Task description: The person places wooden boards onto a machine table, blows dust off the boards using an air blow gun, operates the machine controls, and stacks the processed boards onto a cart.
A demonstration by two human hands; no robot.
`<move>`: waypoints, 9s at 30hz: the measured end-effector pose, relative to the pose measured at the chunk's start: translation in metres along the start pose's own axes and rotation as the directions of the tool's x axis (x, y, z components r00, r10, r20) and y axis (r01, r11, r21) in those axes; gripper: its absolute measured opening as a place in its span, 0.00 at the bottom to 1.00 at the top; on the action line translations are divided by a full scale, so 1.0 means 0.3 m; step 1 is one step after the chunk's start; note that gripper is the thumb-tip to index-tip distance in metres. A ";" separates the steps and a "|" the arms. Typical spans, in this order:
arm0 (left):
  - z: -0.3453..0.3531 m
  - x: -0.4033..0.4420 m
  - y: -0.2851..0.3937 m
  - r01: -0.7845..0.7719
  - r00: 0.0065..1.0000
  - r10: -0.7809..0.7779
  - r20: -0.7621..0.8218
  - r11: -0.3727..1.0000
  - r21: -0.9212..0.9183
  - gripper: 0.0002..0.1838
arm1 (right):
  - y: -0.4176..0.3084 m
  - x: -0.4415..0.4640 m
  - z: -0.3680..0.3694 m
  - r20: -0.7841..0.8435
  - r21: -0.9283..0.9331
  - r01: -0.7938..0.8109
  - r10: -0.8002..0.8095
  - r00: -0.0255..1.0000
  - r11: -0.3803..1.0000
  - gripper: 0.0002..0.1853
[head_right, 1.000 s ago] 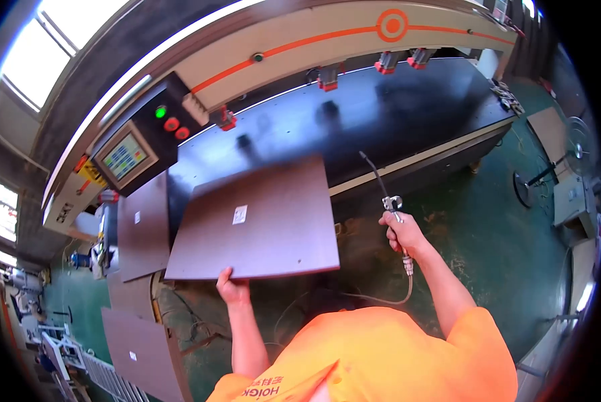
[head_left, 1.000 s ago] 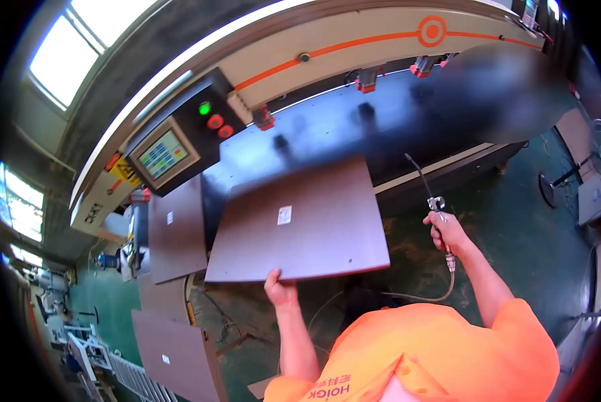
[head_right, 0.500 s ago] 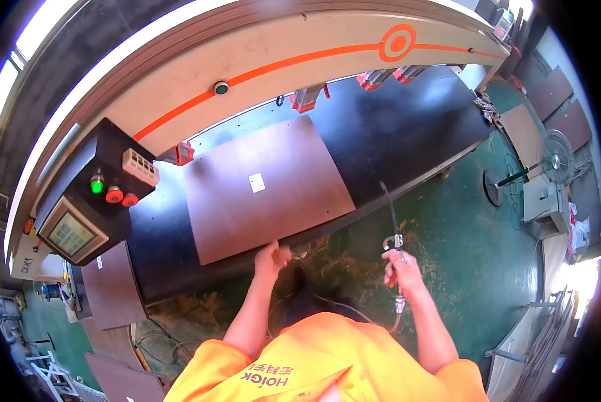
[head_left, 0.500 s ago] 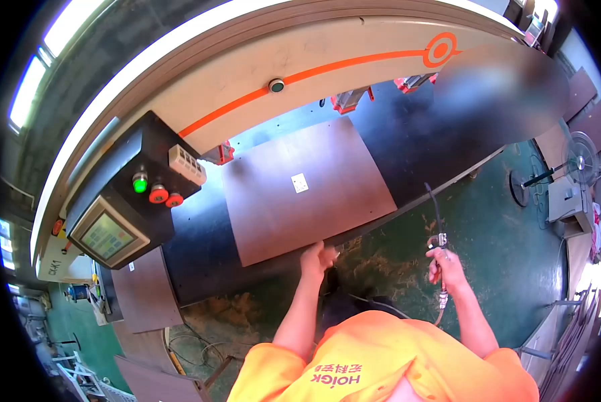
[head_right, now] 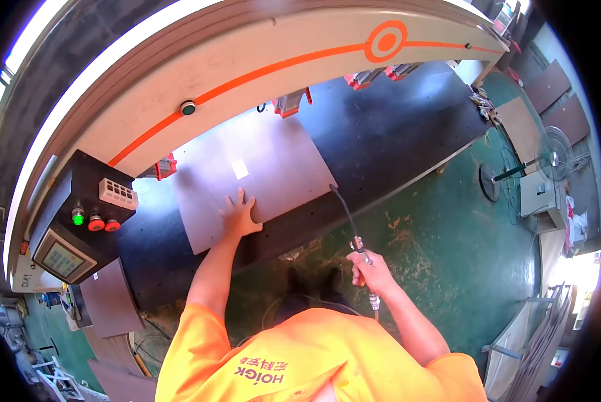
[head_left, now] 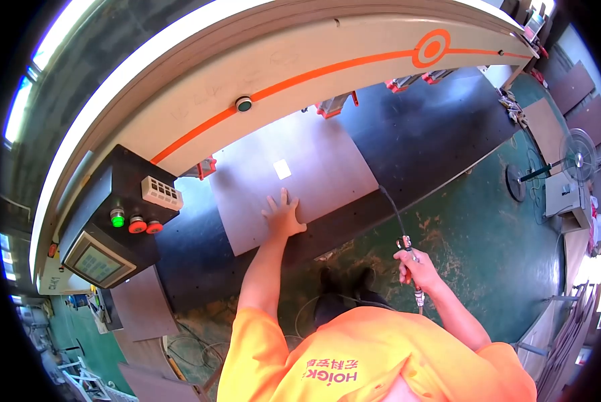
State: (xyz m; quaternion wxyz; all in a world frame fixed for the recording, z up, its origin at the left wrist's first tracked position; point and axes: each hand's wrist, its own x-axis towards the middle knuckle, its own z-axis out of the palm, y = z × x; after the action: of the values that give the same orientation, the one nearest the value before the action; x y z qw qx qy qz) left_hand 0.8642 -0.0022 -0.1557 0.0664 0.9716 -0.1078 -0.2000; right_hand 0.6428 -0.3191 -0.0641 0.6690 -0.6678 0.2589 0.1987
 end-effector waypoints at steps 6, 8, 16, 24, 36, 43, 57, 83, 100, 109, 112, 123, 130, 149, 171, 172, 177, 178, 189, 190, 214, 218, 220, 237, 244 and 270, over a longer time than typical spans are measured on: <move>-0.080 0.090 -0.019 0.021 0.996 -0.020 0.081 1.000 -0.007 0.48 | -0.086 0.043 0.039 0.054 -0.011 0.035 -0.034 0.998 0.999 0.18; -0.097 0.106 -0.024 0.024 0.995 -0.026 0.101 1.000 0.016 0.48 | -0.139 0.063 0.071 0.090 0.002 0.052 -0.052 0.995 0.999 0.18; -0.136 0.123 -0.009 0.052 0.988 -0.053 0.145 0.999 0.017 0.50 | -0.456 0.120 0.341 0.343 0.045 0.124 -0.132 0.930 0.991 0.18; -0.125 0.130 -0.030 0.046 0.991 -0.040 0.129 0.998 -0.041 0.52 | -0.684 0.186 0.566 0.457 0.029 0.139 -0.137 0.879 0.990 0.22; -0.076 0.092 -0.063 0.004 1.000 -0.005 -0.014 0.997 -0.078 0.46 | -0.340 0.148 0.310 0.245 -0.046 0.057 -0.044 0.968 0.997 0.16; 0.271 -0.257 -0.224 -0.215 0.783 -0.136 -0.607 0.857 -0.469 0.23 | -0.123 0.258 0.229 0.289 -0.291 0.127 -0.039 0.956 0.948 0.21; 0.601 -1.263 -1.402 -0.546 0.080 -0.932 0.353 -0.337 -0.767 0.34 | -0.065 0.069 1.154 0.434 -0.665 0.156 0.208 0.876 0.731 0.18; 0.443 -2.271 -0.248 -0.391 -0.499 -0.674 0.544 -0.385 -0.836 0.29 | -0.042 0.496 2.448 0.824 -0.478 0.606 0.087 0.560 0.636 0.32; 0.096 -2.782 0.464 -0.313 -0.773 -0.585 0.244 0.019 -0.949 0.31 | 0.497 -0.080 2.374 0.848 -0.507 0.289 0.529 0.000 0.812 0.22; 0.254 -2.935 1.416 -0.035 -0.909 -0.415 -0.041 0.174 -0.984 0.37 | 0.666 -0.859 1.949 0.888 -0.279 0.216 0.337 -0.314 0.936 0.21; 0.409 -2.886 1.702 -0.249 -0.852 -0.479 0.211 0.017 -0.968 0.30 | 0.668 -1.136 1.782 0.899 -0.223 0.217 0.287 -0.332 0.950 0.22; 1.089 -2.520 2.237 0.011 -0.709 0.673 0.209 0.307 -0.952 0.27 | 1.226 -1.971 1.201 0.484 -0.190 0.156 0.231 -0.844 0.969 0.26; 0.994 -2.592 2.666 -0.225 -0.495 0.817 0.294 0.206 -0.952 0.33 | 1.670 -2.553 0.680 0.318 -0.143 0.344 0.372 -0.872 0.928 0.24; 1.045 -2.918 3.202 -0.704 -0.292 0.742 0.603 0.260 -0.661 0.24 | 2.087 -2.915 0.153 0.235 -0.191 0.750 0.771 -0.592 0.633 0.20; 1.919 -4.166 4.531 -0.649 -0.624 0.453 0.637 0.154 -0.745 0.15 | 2.815 -3.473 -0.947 0.546 -0.258 0.807 0.769 -0.331 0.531 0.23; 1.971 -4.227 4.610 -0.637 -0.639 0.445 0.628 0.152 -0.756 0.15 | 2.832 -3.530 -1.029 0.589 -0.233 0.801 0.736 -0.334 0.551 0.23; 2.202 -4.550 4.933 -0.634 -0.688 0.376 0.620 0.104 -0.766 0.13 | 2.943 -3.635 -1.275 0.564 -0.257 0.785 0.747 -0.352 0.564 0.26; 2.262 -4.614 5.005 -0.625 -0.709 0.344 0.616 0.099 -0.774 0.13 | 2.955 -3.626 -1.323 0.585 -0.266 0.781 0.738 -0.336 0.566 0.26; 2.602 -5.320 5.254 -0.657 -0.749 0.039 0.661 0.085 -0.749 0.14 | 2.909 -3.914 -1.804 0.775 -0.404 0.701 0.627 -0.079 0.588 0.24; 2.517 -5.289 5.202 -0.656 -0.752 0.027 0.658 0.067 -0.752 0.15 | 2.847 -3.854 -1.756 0.778 -0.393 0.708 0.622 -0.083 0.586 0.24; 3.025 -7.061 5.904 -0.666 -0.746 -0.419 0.518 0.484 -0.567 0.32 | 4.322 -5.929 -1.909 0.547 0.127 0.950 0.779 -0.307 0.285 0.26; 3.080 -7.245 5.844 -0.665 -0.741 -0.331 0.584 0.480 -0.572 0.32 | 4.261 -6.066 -1.978 0.643 0.027 0.923 0.700 -0.310 0.384 0.29; 3.083 -7.314 5.770 -0.626 -0.770 -0.292 0.567 0.520 -0.582 0.32 | 4.271 -6.059 -1.958 0.705 0.248 0.916 0.589 -0.394 0.316 0.32; 3.690 -8.284 5.835 -0.366 -0.865 0.007 0.502 0.676 -0.640 0.27 | 4.509 -5.757 -2.822 0.453 -0.129 0.991 0.888 0.084 -0.028 0.16; 4.016 -8.708 5.809 -0.428 -0.814 -0.024 0.580 0.700 -0.572 0.22 | 4.626 -5.963 -3.021 0.547 -0.040 0.995 0.832 0.095 -0.087 0.14; 4.817 -7.494 5.919 -0.673 -0.027 -0.058 0.998 -0.737 -0.061 0.40 | 4.337 -5.719 -3.251 0.799 -0.305 0.933 0.481 0.360 -0.191 0.17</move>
State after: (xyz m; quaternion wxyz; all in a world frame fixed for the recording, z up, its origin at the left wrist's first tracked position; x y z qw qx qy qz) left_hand -2.0592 -1.3141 -0.3253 -0.5212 0.1431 -0.8167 -0.2019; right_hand -1.5821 -1.1160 -0.0177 -0.0272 -0.7253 -0.5541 0.4076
